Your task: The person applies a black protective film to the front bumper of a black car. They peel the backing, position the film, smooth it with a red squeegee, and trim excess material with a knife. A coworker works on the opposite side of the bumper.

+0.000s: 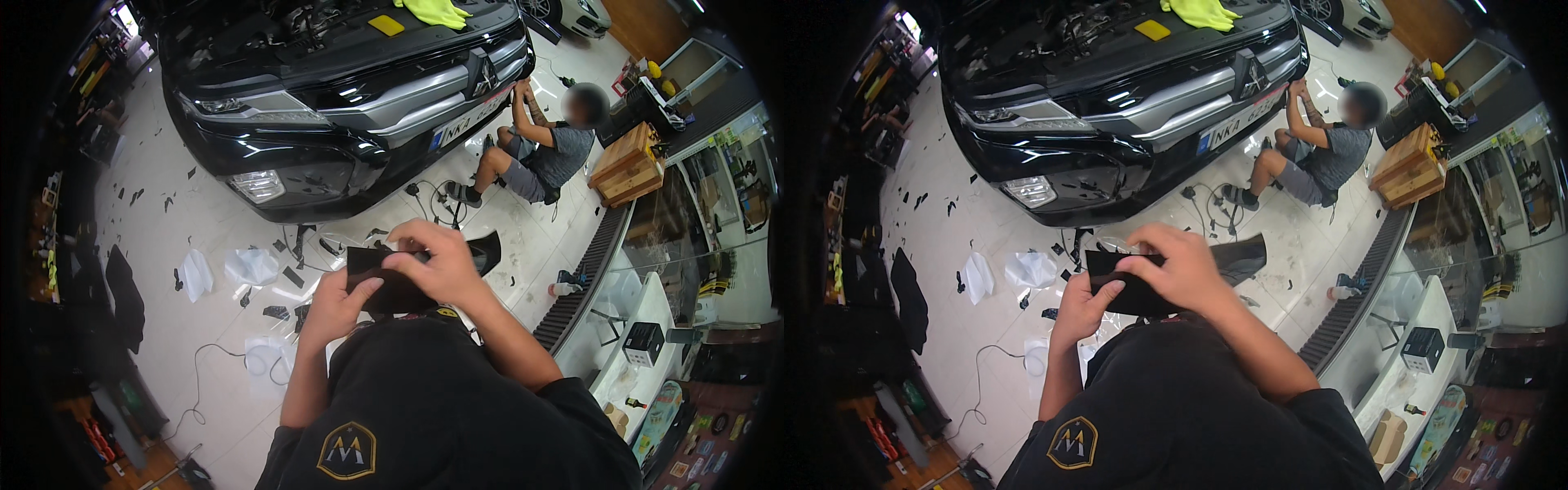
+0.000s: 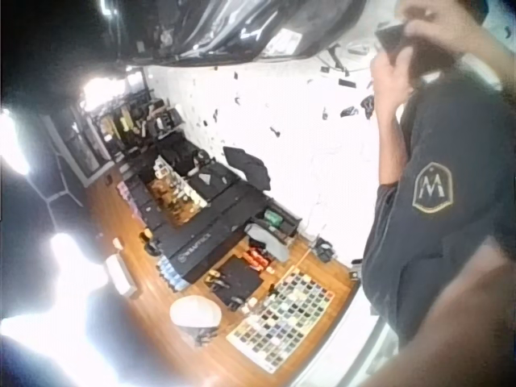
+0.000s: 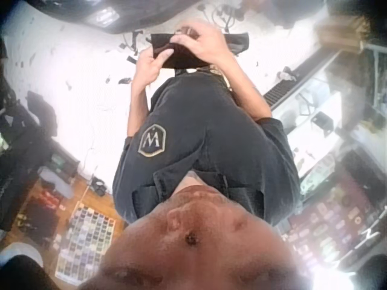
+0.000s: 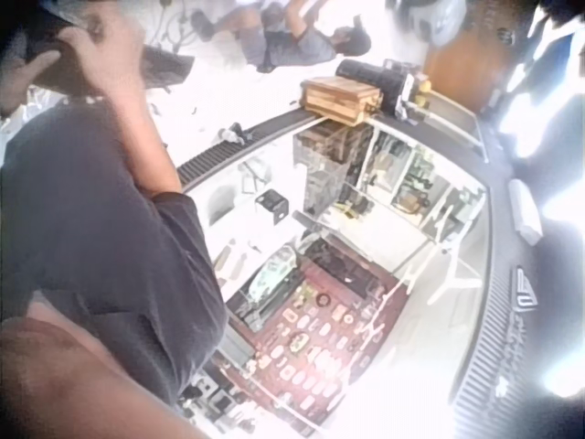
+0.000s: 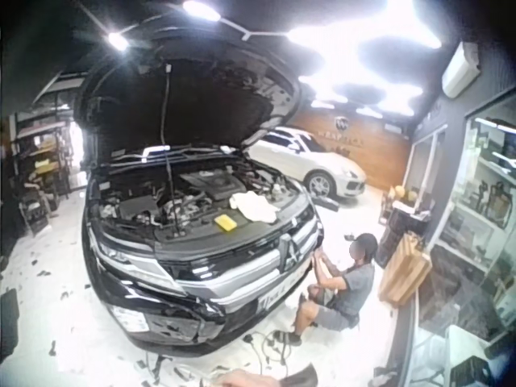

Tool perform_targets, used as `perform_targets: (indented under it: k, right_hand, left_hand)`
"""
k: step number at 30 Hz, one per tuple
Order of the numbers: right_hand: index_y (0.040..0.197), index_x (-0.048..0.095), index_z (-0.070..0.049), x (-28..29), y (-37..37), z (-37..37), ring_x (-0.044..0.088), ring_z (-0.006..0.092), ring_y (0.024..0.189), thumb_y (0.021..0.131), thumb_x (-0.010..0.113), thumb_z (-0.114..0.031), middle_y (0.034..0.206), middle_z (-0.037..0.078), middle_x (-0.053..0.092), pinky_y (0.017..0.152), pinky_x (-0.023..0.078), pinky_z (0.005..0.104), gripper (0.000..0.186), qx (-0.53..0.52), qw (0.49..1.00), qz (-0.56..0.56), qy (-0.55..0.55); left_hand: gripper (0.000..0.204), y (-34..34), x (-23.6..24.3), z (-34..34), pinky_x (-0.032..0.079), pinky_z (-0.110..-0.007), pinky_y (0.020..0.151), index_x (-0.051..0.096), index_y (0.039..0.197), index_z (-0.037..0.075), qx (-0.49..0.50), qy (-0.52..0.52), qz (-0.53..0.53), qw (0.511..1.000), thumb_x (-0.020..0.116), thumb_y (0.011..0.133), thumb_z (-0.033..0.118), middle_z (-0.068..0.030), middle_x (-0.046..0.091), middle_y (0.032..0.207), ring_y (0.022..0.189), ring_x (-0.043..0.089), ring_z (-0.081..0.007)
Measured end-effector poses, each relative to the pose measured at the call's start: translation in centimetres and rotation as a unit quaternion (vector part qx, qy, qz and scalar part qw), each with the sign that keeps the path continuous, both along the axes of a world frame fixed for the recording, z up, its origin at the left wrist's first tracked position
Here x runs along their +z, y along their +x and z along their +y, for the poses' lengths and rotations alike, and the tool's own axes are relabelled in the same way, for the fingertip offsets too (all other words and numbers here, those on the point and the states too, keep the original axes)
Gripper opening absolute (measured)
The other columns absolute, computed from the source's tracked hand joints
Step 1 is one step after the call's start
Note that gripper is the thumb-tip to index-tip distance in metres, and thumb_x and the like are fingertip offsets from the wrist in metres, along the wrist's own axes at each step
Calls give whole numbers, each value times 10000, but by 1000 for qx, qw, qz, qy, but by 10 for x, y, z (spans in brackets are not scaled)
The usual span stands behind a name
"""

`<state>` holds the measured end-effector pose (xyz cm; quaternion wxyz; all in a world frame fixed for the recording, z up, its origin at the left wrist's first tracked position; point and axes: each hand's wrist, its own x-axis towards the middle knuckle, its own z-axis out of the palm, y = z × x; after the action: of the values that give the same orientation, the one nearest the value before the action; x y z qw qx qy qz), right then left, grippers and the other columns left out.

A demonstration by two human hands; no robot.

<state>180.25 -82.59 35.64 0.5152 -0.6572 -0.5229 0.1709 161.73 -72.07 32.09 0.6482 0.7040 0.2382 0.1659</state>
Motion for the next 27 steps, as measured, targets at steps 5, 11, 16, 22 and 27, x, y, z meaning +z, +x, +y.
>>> perform_targets:
  k: [5, 11, 16, 22, 27]
  right_hand:
    - [1062, 705, -38, -2, 57, -34, 660, 200, 739, 773, 853, -247, 862, 77, 697, 727, 523, 321, 387, 53, 985, -35, -160]
    - [1057, 691, -35, -40, 70, -60, 678, 296, 838, 774, 850, -297, 871, 141, 710, 776, 516, 373, 417, 86, 964, -59, -244]
    - [1033, 712, -65, -64, 73, -81, 685, 374, 869, 801, 803, -327, 890, 179, 717, 779, 514, 423, 362, 5, 928, -76, -366]
    - [1007, 736, -73, -85, 91, -123, 697, 350, 855, 813, 791, -255, 881, 166, 726, 779, 524, 421, 272, -75, 913, -101, -388]
    - [982, 710, -15, -62, 114, -138, 694, 232, 815, 824, 785, -112, 856, 124, 727, 749, 527, 357, 200, -96, 946, -23, -308]
  left_hand:
    - [280, -11, 1, 16, 530, -297, 779, 680, 1131, -36, 32, 34, 12, 999, 671, 986, 204, -83, 745, 932, 833, 657, -121]
    - [272, -23, -2, 40, 520, -289, 768, 674, 1114, -31, 136, -16, -4, 991, 660, 997, 214, -43, 717, 905, 816, 630, -106]
    - [254, -46, -3, 67, 502, -279, 736, 688, 1080, -28, 205, 69, 30, 976, 684, 984, 207, -38, 713, 911, 788, 597, -97]
    - [216, -67, -5, 86, 501, -260, 785, 680, 1102, -28, 254, 66, -60, 963, 656, 1003, 162, -37, 722, 953, 844, 623, -98]
    - [253, -68, -17, 94, 503, -259, 794, 669, 1142, -21, 249, 50, -65, 965, 657, 1007, 193, -46, 718, 986, 863, 629, -105]
